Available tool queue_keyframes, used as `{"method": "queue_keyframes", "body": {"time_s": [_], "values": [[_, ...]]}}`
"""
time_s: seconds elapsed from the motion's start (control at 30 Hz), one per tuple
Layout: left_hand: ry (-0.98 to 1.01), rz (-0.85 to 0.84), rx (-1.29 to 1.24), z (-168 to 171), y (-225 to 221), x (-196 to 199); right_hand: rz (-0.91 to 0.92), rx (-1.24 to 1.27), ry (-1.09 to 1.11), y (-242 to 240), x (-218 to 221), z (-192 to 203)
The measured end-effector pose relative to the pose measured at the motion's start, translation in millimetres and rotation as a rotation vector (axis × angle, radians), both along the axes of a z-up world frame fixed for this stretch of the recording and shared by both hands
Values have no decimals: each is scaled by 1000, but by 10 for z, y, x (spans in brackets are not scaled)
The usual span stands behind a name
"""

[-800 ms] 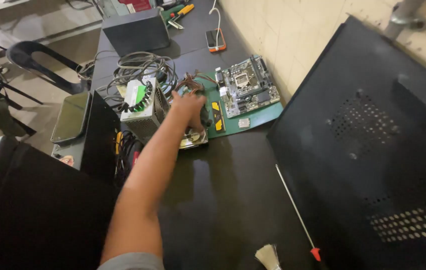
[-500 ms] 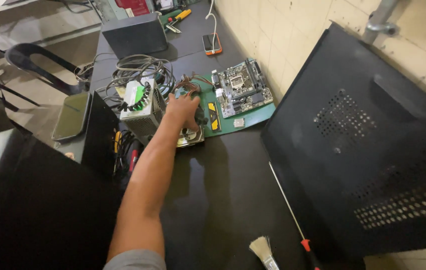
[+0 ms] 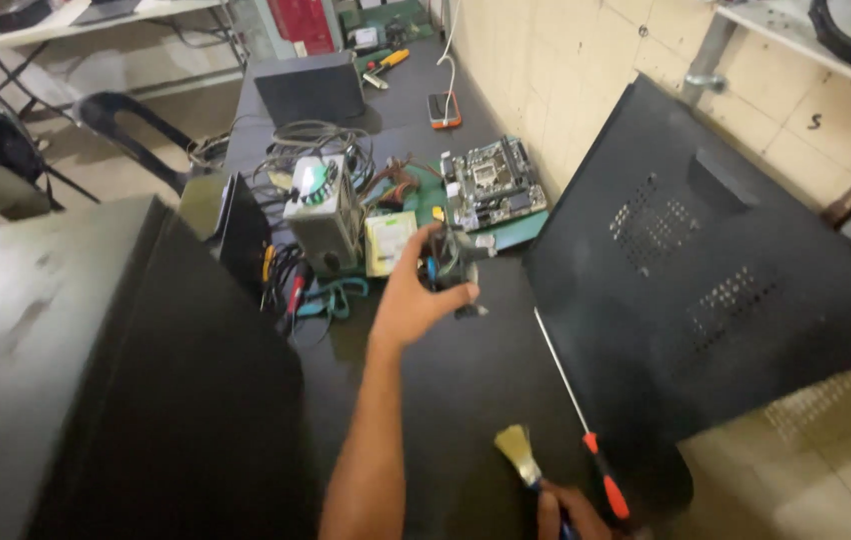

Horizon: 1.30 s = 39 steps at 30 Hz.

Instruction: Cleaning dust from a CPU heatsink and fan assembly using a handheld brush.

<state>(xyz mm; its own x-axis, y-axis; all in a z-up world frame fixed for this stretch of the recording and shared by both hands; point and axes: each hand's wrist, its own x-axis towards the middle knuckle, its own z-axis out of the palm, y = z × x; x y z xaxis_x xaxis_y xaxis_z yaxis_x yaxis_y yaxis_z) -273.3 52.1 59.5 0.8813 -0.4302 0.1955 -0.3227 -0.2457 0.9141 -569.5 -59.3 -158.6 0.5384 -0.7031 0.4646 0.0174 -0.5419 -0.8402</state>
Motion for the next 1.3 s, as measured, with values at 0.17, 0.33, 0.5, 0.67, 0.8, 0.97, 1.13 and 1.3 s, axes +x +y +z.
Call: {"method": "queue_keyframes", "body": {"time_s": [0.17, 0.33, 0.5, 0.67, 0.8, 0.97, 1.13, 1.3], "values": [[246, -175, -772, -753, 140, -602, 164, -158, -18, 51, -45, 558], [571, -489, -1345, -938, 419, -1254, 314, -521, 13, -120, 17, 191], [820, -613, -1468, -914, 673, -1640, 408, -752, 205, -177, 58, 146], [846, -620, -1490, -888, 779, -1860, 650, -796, 483, -303, 250, 170], [642, -530, -1391, -807, 781, -2056, 711, -957, 541, -489, 437, -24], [643, -447, -1320, -948, 944, -2012, 746, -624, 407, -407, 427, 1270], [669, -427, -1297, -986, 952, -2018, 781, -622, 98, -82, 324, 2149], [849, -365, -1283, -2357, 777, -1643, 815, -1095, 250, 298, 407, 2240]]}}
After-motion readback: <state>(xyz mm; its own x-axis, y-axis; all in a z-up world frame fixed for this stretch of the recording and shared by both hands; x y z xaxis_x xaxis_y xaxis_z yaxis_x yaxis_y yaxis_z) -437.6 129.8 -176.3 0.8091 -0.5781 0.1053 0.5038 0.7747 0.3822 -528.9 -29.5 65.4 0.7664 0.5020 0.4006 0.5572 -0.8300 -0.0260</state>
